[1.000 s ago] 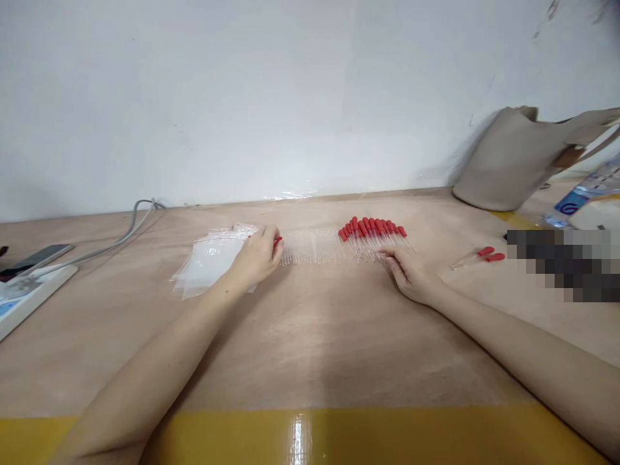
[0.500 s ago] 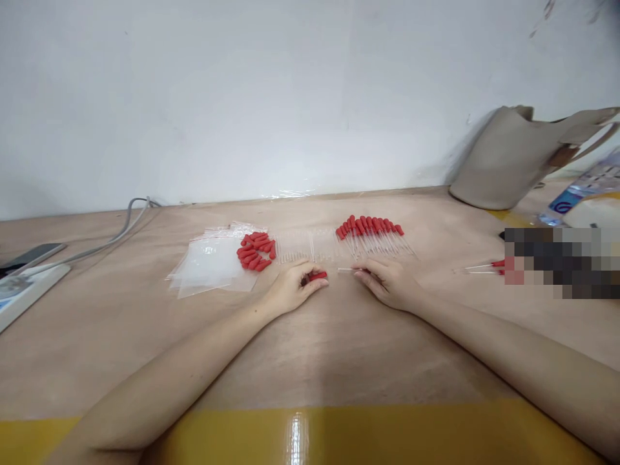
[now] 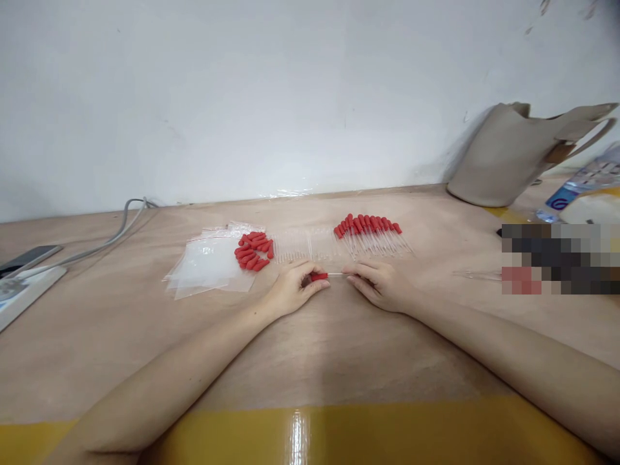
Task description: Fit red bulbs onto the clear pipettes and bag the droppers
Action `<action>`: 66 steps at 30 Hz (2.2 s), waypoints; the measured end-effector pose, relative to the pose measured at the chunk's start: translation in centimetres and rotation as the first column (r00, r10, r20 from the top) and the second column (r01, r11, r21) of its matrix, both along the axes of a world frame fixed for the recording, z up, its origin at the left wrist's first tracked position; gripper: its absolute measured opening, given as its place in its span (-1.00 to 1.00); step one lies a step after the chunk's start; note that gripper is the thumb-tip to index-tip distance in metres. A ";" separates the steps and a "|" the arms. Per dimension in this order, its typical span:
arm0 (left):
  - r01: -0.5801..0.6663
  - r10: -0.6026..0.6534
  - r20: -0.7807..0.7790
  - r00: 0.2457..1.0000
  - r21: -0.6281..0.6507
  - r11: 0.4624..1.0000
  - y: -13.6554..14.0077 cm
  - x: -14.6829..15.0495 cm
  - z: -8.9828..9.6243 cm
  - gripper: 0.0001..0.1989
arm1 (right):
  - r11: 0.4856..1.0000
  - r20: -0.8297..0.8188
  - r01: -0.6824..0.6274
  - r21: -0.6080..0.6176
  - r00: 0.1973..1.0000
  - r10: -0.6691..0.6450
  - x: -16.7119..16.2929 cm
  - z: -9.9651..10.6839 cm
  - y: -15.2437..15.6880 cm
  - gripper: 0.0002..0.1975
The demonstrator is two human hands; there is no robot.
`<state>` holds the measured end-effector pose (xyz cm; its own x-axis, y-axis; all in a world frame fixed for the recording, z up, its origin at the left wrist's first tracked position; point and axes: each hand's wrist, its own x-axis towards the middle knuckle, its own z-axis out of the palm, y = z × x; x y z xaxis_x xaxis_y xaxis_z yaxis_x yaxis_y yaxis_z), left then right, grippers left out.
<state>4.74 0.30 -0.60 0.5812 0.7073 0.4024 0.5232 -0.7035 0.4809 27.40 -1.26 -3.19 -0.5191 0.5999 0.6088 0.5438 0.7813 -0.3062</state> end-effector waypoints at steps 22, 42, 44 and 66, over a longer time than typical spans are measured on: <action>0.105 -0.104 0.024 0.994 -0.056 0.993 -0.2 -0.3 -1.0 -0.83 | 0.999 0.065 0.027 0.019 0.997 -0.028 0.0 -0.5 0.1 -0.75; -0.162 0.156 -0.043 0.987 -0.203 0.966 -1.0 -0.2 2.0 -0.87 | 0.997 0.083 0.077 -0.014 0.994 -0.075 -0.8 0.4 0.6 -0.77; -0.167 0.162 -0.040 0.986 -0.214 0.962 -1.0 -0.2 2.0 -0.87 | 0.998 0.081 0.063 0.008 0.995 -0.063 -0.8 0.1 0.6 -0.76; -0.104 0.103 -0.025 0.994 -0.053 0.993 -1.1 -0.1 1.5 -0.90 | 0.976 0.258 0.169 -0.140 0.958 -0.129 -2.3 1.4 0.0 -0.66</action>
